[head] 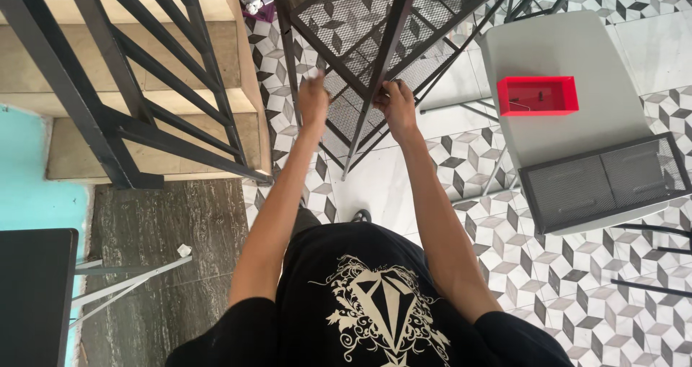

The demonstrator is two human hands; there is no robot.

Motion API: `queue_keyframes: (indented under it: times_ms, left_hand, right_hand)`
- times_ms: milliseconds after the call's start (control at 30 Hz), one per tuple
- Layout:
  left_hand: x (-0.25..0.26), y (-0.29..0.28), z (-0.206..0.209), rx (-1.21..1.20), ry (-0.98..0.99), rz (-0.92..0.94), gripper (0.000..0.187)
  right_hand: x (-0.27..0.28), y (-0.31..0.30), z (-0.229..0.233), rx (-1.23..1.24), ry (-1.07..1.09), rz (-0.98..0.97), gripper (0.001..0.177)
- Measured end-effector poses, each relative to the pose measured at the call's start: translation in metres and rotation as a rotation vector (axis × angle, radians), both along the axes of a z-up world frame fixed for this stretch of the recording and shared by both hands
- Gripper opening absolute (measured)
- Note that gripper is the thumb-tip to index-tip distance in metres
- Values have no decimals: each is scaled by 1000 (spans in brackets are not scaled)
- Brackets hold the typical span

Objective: The person assembles a metal mesh shelving unit by hand. They insert a mesh shelf into the frame, then repeatedly tighten fasteners at the frame corners to secure the shelf in place.

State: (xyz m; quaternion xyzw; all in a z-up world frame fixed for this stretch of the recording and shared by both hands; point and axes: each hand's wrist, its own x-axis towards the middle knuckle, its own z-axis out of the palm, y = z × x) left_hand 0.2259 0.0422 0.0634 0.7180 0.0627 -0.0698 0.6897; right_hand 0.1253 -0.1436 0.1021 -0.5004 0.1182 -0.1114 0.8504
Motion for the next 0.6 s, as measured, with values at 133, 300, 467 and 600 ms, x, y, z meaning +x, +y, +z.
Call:
queue_keyframes:
  times_ms: [133,300,467,600]
  left_hand:
    - [86,46,10,-270,-364,259,45]
    - [153,75,62,-166,-618,4,28]
    - [145,75,106,54,-556,-351,21]
    - [149,78,118,51,-589,-369,15]
  right_hand:
    - [6,31,-20,19,-22,-179,13]
    - [21,91,-34,101,0,-445,11]
    - [37,101,-25,53,12,-688,12]
    - [44,96,-34,29,-11,-719,11]
